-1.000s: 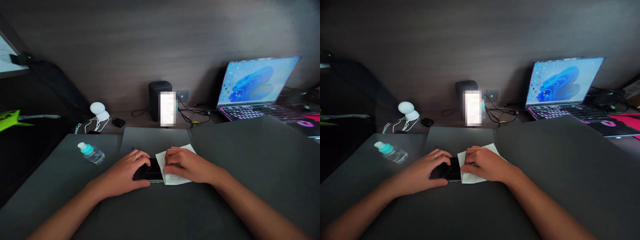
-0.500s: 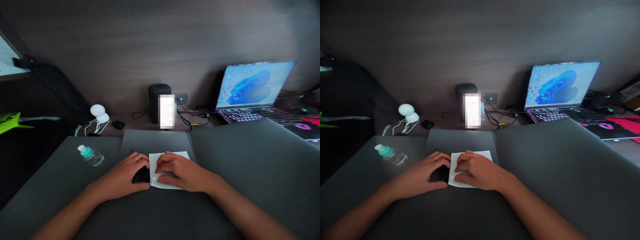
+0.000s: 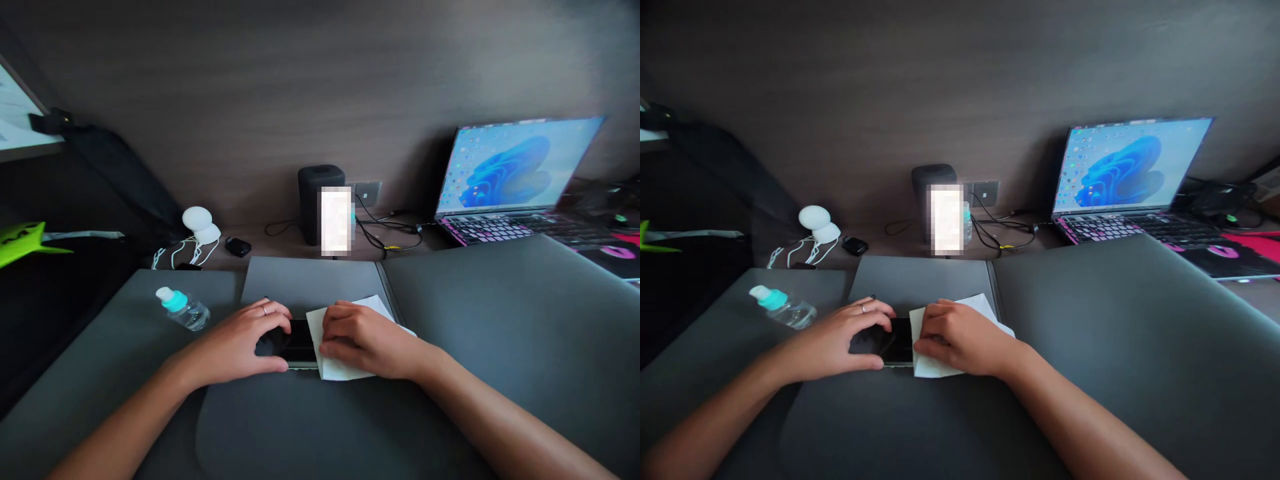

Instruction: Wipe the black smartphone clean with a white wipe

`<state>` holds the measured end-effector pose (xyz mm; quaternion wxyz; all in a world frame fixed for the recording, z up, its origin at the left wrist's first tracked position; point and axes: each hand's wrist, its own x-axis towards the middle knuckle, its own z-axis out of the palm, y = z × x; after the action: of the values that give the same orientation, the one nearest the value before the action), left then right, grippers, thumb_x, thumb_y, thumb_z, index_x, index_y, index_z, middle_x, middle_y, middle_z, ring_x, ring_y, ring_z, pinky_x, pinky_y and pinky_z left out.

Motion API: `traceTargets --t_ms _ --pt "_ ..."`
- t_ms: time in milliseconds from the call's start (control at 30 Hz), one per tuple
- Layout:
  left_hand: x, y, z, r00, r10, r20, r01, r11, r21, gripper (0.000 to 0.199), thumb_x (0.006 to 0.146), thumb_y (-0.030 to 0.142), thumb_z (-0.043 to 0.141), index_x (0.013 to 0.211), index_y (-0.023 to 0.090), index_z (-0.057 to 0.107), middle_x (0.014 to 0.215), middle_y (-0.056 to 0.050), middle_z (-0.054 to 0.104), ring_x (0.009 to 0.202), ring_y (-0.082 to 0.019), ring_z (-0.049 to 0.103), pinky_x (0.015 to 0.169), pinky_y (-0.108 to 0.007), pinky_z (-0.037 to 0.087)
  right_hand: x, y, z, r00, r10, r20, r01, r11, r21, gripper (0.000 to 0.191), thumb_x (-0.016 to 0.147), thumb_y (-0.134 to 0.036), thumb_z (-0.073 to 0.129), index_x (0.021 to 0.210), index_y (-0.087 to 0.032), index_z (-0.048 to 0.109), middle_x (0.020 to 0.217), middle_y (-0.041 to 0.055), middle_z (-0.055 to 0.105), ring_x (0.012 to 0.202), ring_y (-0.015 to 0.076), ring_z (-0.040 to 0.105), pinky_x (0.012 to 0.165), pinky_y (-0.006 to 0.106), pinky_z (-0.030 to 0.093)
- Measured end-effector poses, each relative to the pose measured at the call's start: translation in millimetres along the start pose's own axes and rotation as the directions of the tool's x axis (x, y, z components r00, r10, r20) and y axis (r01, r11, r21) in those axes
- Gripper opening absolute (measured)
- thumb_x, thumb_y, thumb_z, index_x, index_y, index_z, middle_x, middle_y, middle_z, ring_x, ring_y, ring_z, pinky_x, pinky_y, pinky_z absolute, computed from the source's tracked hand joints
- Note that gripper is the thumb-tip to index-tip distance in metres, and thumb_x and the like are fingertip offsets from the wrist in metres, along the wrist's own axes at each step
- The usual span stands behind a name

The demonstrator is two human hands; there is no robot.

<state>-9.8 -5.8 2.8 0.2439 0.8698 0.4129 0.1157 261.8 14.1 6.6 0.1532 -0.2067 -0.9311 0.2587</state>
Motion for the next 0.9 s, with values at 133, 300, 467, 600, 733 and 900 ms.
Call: traceTargets --t_ms 133,300,467,600,733,900 --pt "0.2 0.6 0.7 1.000 -0.016 -0.007 0.016 1.000 -0.025 0.028 0.078 0.027 0.074 0.103 0.028 0.061 0.126 -0.003 0.059 0.115 -0.027 0.056 0.096 -0.040 0.047 -1.0 -0.6 2.0 0.998 -0.057 0.016 0.056 0.998 0.025 0.023 0.099 -0.026 0.052 0.092 -0.013 0.069 0.088 0.0075 0.065 0.087 0.0164 0.057 0.084 0.031 0.044" --pt "-0.3 2.0 -0.1 1.000 -0.022 0.004 0.022 0.999 -0.032 0.027 0.078 0.028 0.075 0.103 0.028 0.062 0.125 -0.002 0.059 0.113 -0.026 0.057 0.095 -0.039 0.047 -2.2 0.7 1.8 1.000 -0.015 0.018 0.015 0.999 0.030 0.026 0.100 -0.028 0.050 0.093 -0.013 0.070 0.088 0.0082 0.065 0.087 0.0178 0.058 0.086 0.033 0.045" --pt "-0.8 3.8 -0.3 1.000 -0.025 -0.009 0.025 0.999 -0.021 0.026 0.080 0.028 0.074 0.102 0.028 0.061 0.125 -0.001 0.059 0.113 -0.026 0.057 0.095 -0.039 0.047 0.0 -0.7 3.9 0.999 -0.029 0.020 0.029 1.000 0.000 0.025 0.098 -0.026 0.052 0.114 -0.015 0.069 0.108 0.0114 0.063 0.100 0.0200 0.058 0.092 0.033 0.045" --pt "-0.1 5.0 -0.3 1.000 -0.030 0.000 0.030 0.999 -0.021 0.027 0.079 0.027 0.075 0.103 0.028 0.061 0.125 -0.001 0.058 0.112 -0.026 0.057 0.095 -0.038 0.047 1.3 -4.1 5.7 0.999 0.019 0.029 -0.018 1.000 -0.017 0.024 0.099 -0.021 0.049 0.111 -0.015 0.069 0.106 0.0097 0.063 0.099 0.0192 0.057 0.093 0.033 0.045" --pt "0.6 6.9 -1.3 1.000 -0.027 0.004 0.027 1.000 -0.013 0.027 0.079 0.025 0.076 0.101 0.028 0.061 0.124 -0.001 0.059 0.113 -0.026 0.057 0.095 -0.038 0.046 4.6 -6.8 11.6 0.999 -0.009 0.031 0.011 0.998 -0.056 0.025 0.094 -0.022 0.058 0.116 -0.014 0.067 0.116 0.0116 0.059 0.107 0.0217 0.055 0.099 0.036 0.043" --pt "-0.3 6.9 -0.7 0.999 -0.040 0.003 0.040 0.999 -0.023 0.026 0.078 0.024 0.077 0.098 0.027 0.060 0.125 0.000 0.058 0.112 -0.025 0.057 0.094 -0.036 0.046 4.4 -5.1 14.7 1.000 0.027 0.000 -0.027 0.997 -0.067 0.025 0.095 -0.022 0.055 0.116 -0.016 0.066 0.111 0.0112 0.058 0.101 0.0208 0.056 0.098 0.036 0.045"
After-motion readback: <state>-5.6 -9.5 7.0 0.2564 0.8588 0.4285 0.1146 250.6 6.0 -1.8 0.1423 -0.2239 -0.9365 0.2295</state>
